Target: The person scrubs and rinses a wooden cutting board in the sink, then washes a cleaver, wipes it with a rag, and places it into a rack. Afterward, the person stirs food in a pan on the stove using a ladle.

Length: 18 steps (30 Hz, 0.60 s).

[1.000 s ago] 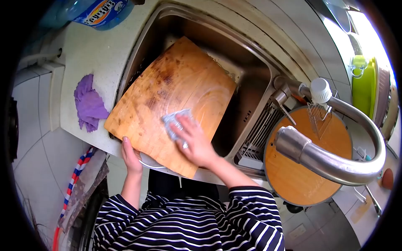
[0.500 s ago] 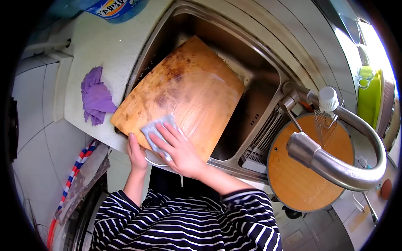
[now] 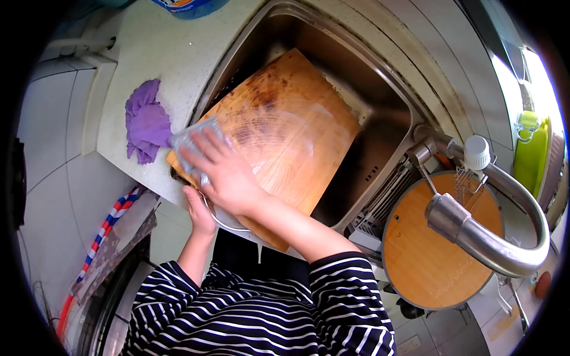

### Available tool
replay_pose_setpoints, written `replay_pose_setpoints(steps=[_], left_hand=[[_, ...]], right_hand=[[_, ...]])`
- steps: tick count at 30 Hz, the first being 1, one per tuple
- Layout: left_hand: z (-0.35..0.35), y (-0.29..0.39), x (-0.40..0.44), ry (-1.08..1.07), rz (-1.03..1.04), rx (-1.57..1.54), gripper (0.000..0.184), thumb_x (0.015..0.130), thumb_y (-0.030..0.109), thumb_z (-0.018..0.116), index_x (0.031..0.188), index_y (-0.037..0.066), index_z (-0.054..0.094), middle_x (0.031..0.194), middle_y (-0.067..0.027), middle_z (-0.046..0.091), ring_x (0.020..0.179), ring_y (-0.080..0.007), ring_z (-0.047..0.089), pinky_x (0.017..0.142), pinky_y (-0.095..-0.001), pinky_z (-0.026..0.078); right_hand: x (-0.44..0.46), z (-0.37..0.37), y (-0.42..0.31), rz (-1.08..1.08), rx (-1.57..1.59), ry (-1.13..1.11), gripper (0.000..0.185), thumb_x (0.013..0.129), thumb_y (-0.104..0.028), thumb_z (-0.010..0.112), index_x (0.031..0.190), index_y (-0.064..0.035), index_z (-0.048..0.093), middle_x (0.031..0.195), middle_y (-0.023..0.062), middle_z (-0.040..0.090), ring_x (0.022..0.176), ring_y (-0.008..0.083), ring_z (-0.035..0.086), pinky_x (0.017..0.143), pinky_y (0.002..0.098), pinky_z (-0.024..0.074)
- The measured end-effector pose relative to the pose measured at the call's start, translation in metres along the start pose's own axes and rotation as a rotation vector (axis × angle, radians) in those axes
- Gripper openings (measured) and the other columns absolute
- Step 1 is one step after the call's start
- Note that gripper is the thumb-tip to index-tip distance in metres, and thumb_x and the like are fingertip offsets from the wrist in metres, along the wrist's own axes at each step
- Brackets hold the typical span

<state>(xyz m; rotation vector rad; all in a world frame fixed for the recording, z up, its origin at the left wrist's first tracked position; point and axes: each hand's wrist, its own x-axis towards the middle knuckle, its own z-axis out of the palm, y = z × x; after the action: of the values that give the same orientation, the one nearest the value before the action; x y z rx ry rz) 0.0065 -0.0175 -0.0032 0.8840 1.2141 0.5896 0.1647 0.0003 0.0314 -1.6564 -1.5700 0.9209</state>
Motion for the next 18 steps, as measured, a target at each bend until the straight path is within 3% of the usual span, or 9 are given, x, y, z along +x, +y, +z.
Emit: replay_pose_setpoints(steps=[1,5,9,14,18], left_hand=[[0.001,-0.003,0.000,0.030,0.004,-0.008,0.073,0.093,0.060,0.016,0.132,0.002,0.035,0.126,-0.0097,0.046,0.117,-0.0186,0.045,0.097,-0.0312,0.035],[0.008,0.005,0.001,0.023,0.079,0.095,0.076,0.091,0.064,0.013,0.126,0.002,0.041,0.120,-0.0103,0.049,0.115,-0.0193,0.045,0.098,-0.0317,0.034],[0.004,-0.004,0.000,-0.003,-0.003,0.001,0.083,0.089,0.067,0.011,0.129,-0.001,0.037,0.127,-0.0125,0.046,0.118,-0.0216,0.044,0.101,-0.0333,0.031],[0.004,0.006,0.000,-0.070,0.056,0.082,0.086,0.088,0.068,0.007,0.136,0.000,0.028,0.134,-0.0128,0.040,0.126,-0.0220,0.036,0.106,-0.0347,0.025],[0.017,0.013,-0.002,0.108,0.084,0.096,0.086,0.089,0.067,0.008,0.140,0.000,0.022,0.142,-0.0130,0.028,0.132,-0.0217,0.026,0.107,-0.0341,0.024]], right_hand=[[-0.004,-0.001,-0.004,-0.071,0.060,-0.042,0.050,0.085,-0.021,0.055,0.134,-0.0173,0.044,0.144,0.0132,0.032,0.134,0.0359,0.027,0.107,0.0524,0.0231],[-0.072,-0.014,-0.009,0.042,0.075,-0.176,0.051,0.084,-0.018,0.055,0.134,-0.0187,0.045,0.144,0.0110,0.033,0.134,0.0355,0.027,0.106,0.0541,0.0236],[-0.121,-0.017,-0.016,0.154,0.048,-0.207,0.051,0.084,-0.018,0.055,0.134,-0.0206,0.045,0.144,0.0091,0.033,0.134,0.0348,0.026,0.105,0.0555,0.0236],[-0.055,-0.003,-0.019,0.051,0.030,-0.086,0.050,0.081,-0.016,0.058,0.129,-0.0169,0.049,0.142,0.0122,0.035,0.132,0.0364,0.029,0.106,0.0519,0.0252],[0.004,-0.002,-0.020,-0.064,0.096,-0.034,0.049,0.080,-0.017,0.059,0.128,-0.0162,0.050,0.141,0.0114,0.037,0.131,0.0358,0.031,0.105,0.0503,0.0278]])
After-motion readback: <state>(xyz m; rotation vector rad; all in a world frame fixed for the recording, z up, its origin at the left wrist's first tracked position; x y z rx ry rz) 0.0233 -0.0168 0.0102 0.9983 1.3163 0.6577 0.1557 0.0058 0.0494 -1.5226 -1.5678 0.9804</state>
